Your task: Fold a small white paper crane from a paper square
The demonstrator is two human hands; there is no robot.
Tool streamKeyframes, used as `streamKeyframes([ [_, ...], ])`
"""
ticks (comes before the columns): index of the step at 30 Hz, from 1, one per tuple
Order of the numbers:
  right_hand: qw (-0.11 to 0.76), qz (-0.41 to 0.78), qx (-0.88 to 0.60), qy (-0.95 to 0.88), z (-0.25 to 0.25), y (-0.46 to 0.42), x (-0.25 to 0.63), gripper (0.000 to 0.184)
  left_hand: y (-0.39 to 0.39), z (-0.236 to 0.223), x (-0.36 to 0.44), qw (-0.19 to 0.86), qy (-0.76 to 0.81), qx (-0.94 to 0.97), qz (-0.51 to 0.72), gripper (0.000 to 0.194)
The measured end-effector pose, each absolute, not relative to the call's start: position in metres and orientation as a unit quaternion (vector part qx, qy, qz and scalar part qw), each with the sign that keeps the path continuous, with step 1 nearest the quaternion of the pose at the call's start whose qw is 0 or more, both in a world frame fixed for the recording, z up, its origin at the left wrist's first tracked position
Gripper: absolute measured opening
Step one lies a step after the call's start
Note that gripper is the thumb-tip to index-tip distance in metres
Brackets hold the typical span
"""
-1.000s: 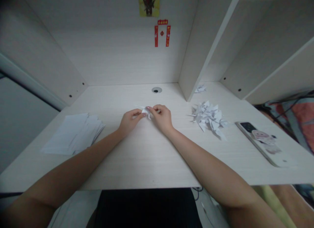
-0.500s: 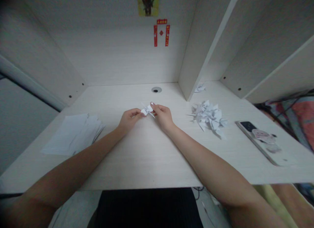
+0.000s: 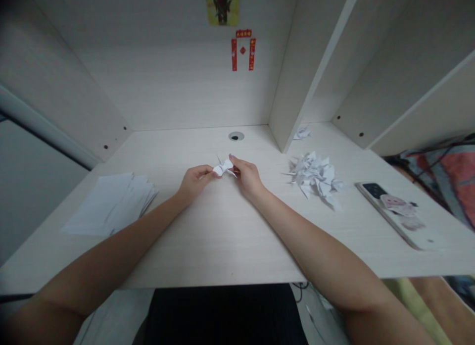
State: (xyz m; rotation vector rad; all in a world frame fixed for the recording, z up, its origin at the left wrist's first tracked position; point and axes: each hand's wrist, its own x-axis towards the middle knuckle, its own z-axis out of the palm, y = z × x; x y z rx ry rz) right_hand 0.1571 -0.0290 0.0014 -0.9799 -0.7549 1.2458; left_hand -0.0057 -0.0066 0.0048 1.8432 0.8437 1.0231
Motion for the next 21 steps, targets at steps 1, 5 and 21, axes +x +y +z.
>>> streamKeyframes([
  [1, 0.639, 0.538, -0.431, -0.34, 0.0012, -0.0288, 0.1575, 0.035, -0.0069, 0.0053, -0.006, 0.42, 0.338, 0.737, 0.408, 0.027],
  [5, 0.642, 0.449, -0.449, -0.429, 0.0009, -0.0291, 0.1588, 0.042, -0.0102, 0.0087, -0.0068, 0.411, 0.343, 0.746, 0.397, 0.03],
  [21, 0.59, 0.407, -0.506, -0.48, 0.0028, -0.0357, 0.1552, 0.046, -0.0153, 0.0134, -0.0047, 0.364, 0.376, 0.758, 0.39, 0.029],
])
